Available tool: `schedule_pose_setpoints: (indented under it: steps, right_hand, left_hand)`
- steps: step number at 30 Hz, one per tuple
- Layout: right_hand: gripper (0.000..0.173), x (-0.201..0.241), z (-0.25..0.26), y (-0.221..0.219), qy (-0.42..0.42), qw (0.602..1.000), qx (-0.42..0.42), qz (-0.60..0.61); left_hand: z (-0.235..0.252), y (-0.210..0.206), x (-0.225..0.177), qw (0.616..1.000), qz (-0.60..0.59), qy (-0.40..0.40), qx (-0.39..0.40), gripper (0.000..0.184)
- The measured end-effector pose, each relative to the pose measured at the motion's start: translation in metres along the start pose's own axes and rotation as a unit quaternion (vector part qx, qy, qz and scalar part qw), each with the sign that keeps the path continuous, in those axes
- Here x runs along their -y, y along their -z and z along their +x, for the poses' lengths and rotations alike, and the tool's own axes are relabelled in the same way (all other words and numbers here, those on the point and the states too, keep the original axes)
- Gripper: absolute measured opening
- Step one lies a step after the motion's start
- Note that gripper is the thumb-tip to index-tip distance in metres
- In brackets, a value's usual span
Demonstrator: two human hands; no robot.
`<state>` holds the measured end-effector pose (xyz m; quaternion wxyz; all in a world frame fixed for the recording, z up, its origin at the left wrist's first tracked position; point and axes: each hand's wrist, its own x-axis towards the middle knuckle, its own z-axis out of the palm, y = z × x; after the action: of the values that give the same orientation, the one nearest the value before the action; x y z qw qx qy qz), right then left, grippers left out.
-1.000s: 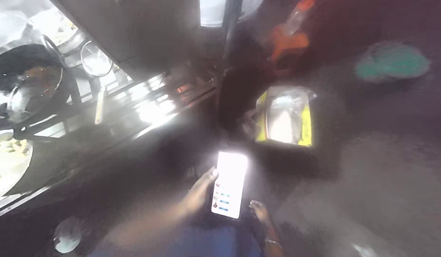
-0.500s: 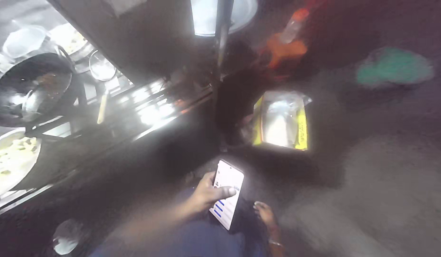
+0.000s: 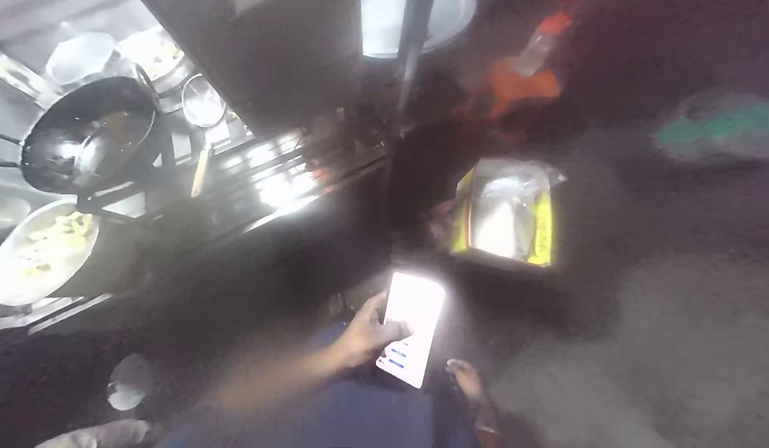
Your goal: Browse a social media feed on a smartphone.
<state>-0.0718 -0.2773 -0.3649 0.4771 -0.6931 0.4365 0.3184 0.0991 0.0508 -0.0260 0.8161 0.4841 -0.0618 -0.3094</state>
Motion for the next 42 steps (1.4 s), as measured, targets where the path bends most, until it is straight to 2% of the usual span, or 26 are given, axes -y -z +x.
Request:
schedule_pose_setpoints:
  steps: [6, 16, 21, 30, 42]
  right_hand:
    - [0.029, 0.017, 0.005, 0.008, 0.014, 1.000, 0.002, -0.022]
    - [0.032, 0.050, 0.025, 0.022, 0.030, 0.999, 0.023, -0.029]
    - [0.031, 0.064, 0.034, 0.033, 0.038, 0.997, 0.030, -0.053]
    - [0.031, 0.065, 0.050, 0.057, 0.064, 0.993, 0.051, -0.091]
    - [0.028, 0.068, 0.068, 0.074, 0.101, 0.973, 0.089, -0.186]
  left_hand:
    - [-0.003, -0.006, -0.002, 0.997, 0.047, -0.006, -0.062, 0.035]
    - [-0.004, -0.023, -0.005, 0.985, -0.022, 0.012, -0.168, 0.036]
    - [-0.004, -0.029, 0.004, 0.985, -0.043, -0.038, -0.162, 0.046]
    - [-0.006, -0.052, 0.011, 0.977, 0.017, -0.070, -0.201, 0.046]
    - [-0.010, -0.074, 0.038, 0.962, 0.020, -0.117, -0.248, 0.051]
